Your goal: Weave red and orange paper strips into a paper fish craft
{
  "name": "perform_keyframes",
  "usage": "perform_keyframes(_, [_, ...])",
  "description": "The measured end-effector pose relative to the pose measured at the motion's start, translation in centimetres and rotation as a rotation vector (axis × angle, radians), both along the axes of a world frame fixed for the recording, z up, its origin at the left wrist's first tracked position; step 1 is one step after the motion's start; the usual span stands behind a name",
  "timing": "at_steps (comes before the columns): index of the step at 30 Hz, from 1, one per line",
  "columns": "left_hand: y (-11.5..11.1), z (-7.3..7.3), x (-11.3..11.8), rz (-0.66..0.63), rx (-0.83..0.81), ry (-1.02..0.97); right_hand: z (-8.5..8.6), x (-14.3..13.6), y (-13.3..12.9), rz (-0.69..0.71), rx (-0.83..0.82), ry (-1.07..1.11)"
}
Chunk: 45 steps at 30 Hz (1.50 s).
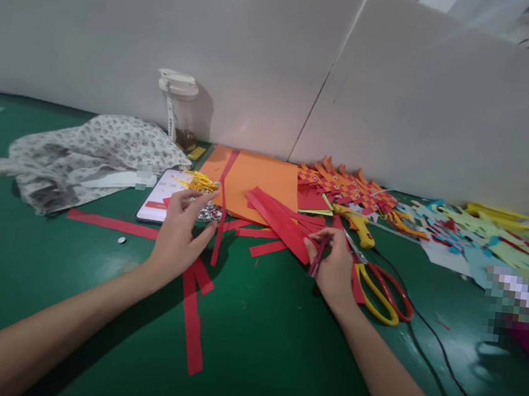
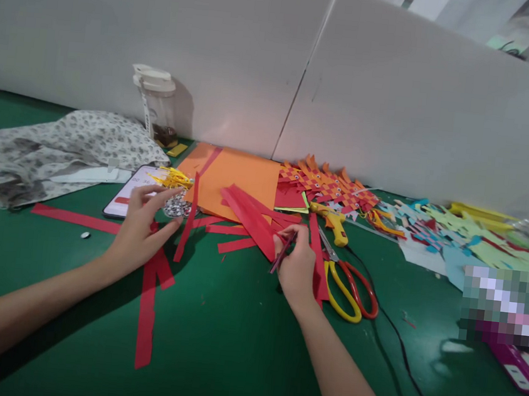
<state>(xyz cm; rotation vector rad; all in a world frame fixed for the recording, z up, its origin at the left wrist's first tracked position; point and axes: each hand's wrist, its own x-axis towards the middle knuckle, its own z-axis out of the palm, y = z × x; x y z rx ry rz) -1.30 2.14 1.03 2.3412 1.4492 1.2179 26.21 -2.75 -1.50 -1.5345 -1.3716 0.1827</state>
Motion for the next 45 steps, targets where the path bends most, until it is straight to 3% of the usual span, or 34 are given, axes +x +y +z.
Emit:
perform_keyframes(6, [-0.7,0.0,0.5,-0.058,0.126,-0.008,0.6,-0.5,-0.1,0.141,0.148,0.335])
perform_keyframes(13, [-1.3,-0.2,0.5,-0.122,0.358,0.044,0.8,-0.2,-0.2,0.158,0.063,0.424])
perform_keyframes(19, [-1.0,0.0,0.0,-0.398,0.230,0.158,0.9,-0.4,-0.3,0.229,-0.043,0.441])
perform_keyframes(24, [-0.9,-0.1,0.3,-0.331,0.070,0.048,1.4,-1.3,-0.9,0.292,0.099,0.375])
perform_keyframes(29, [-1.1,0.2,0.5,-0.322,-0.119,-0.108,1.1,-1.4,-1.2,0.346,0.051,0.305])
perform_keyframes(33, [-1.2,0.5,0.5,-0.315,-0.254,-0.194,0.9,-1.0,-0.8,0.367,0.076,0.392])
perform_keyframes(38, [-1.1,0.4,0.4,-0.334,-0.297,-0.251,0.8,-0.2,-0.3,0.399,0.091,0.426])
perform_keyframes(45, [-1.4,0.7,0.3,-0.397,-0.345,-0.256,0.3,-0.1,-0.2,0.324,0.176,0.561])
